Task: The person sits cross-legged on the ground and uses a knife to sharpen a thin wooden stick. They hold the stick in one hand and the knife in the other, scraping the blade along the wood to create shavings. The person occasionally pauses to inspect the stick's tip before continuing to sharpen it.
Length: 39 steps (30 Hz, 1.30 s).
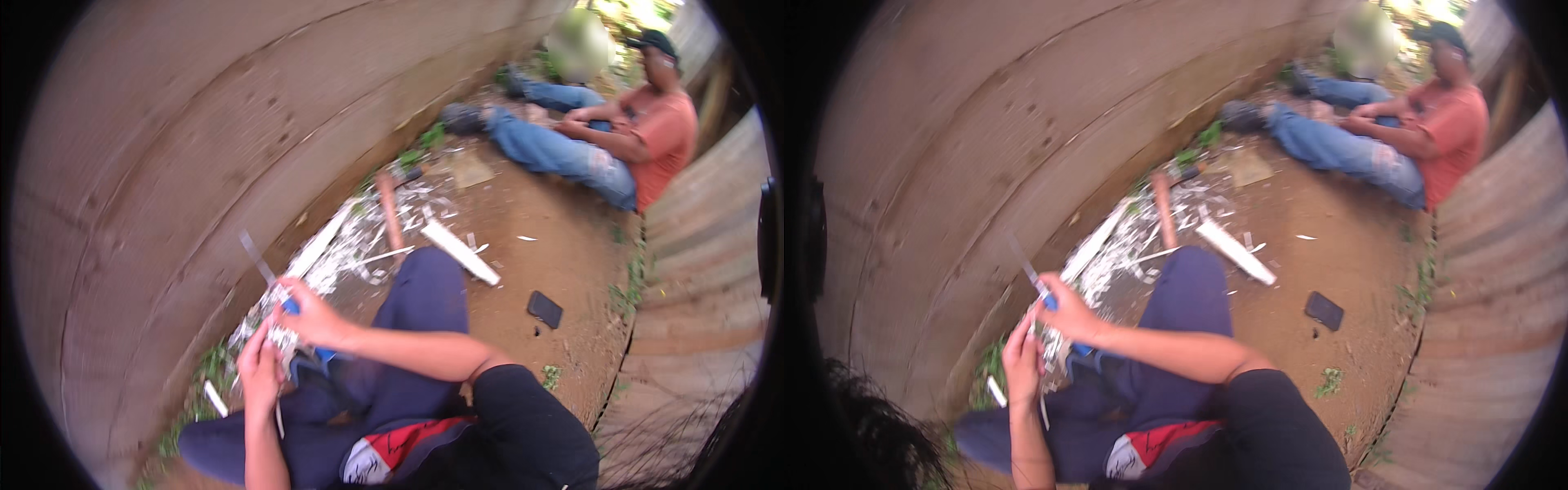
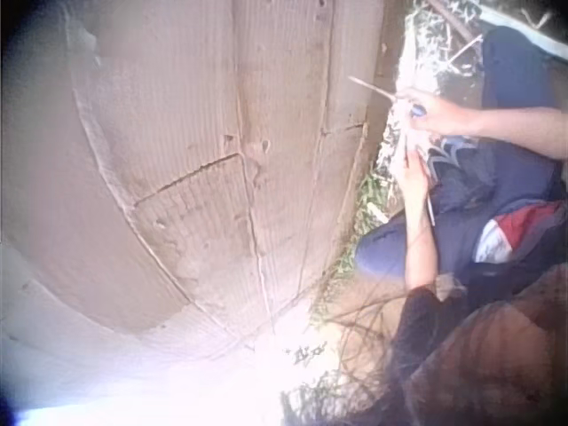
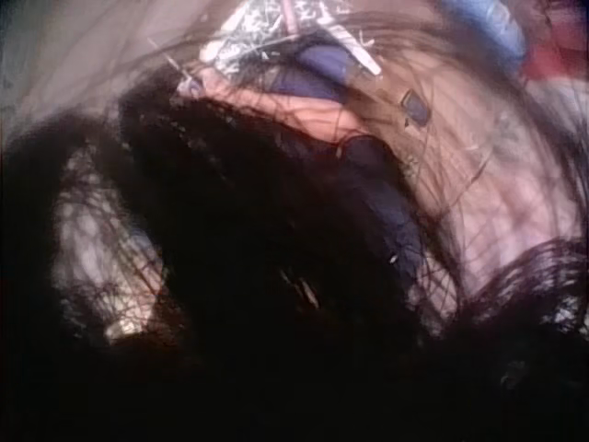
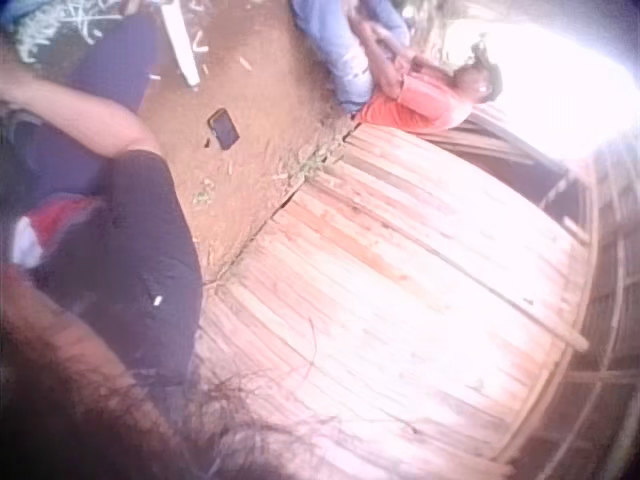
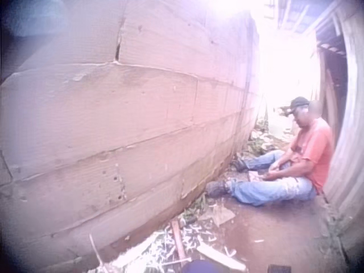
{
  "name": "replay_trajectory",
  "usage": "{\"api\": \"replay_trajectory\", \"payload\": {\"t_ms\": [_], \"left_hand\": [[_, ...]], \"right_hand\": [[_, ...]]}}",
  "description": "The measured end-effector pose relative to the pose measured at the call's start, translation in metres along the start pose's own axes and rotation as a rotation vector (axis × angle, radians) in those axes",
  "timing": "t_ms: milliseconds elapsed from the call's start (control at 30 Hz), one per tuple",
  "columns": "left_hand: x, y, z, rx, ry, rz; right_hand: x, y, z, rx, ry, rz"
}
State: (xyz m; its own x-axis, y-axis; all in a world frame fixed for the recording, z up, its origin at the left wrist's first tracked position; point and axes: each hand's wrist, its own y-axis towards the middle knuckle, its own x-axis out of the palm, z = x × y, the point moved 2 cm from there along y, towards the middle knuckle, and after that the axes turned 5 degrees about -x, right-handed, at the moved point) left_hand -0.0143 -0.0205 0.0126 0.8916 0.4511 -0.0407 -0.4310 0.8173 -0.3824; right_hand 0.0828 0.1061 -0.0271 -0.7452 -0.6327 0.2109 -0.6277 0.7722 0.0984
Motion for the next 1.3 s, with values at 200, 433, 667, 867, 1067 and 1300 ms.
{"api": "replay_trajectory", "payload": {"t_ms": [200, 433, 667, 867, 1067, 1300], "left_hand": [[0.006, 0.010, -0.007, -0.004, -0.092, -0.120], [0.000, 0.008, -0.011, -0.074, -0.129, -0.051], [0.006, 0.008, -0.015, -0.034, -0.087, -0.077], [0.005, 0.012, -0.014, -0.081, -0.071, -0.132], [-0.003, 0.012, -0.005, -0.074, -0.218, -0.060], [-0.025, 0.022, 0.008, -0.022, -0.371, 0.091]], "right_hand": [[-0.005, -0.004, -0.025, 0.254, 0.121, 0.009], [0.001, -0.003, -0.026, 0.249, 0.131, -0.015], [-0.006, -0.004, -0.031, 0.199, 0.144, -0.042], [-0.016, 0.005, -0.032, 0.174, 0.121, 0.061], [-0.017, 0.007, -0.024, 0.212, 0.140, 0.132], [-0.005, -0.011, -0.029, 0.195, -0.077, -0.046]]}}
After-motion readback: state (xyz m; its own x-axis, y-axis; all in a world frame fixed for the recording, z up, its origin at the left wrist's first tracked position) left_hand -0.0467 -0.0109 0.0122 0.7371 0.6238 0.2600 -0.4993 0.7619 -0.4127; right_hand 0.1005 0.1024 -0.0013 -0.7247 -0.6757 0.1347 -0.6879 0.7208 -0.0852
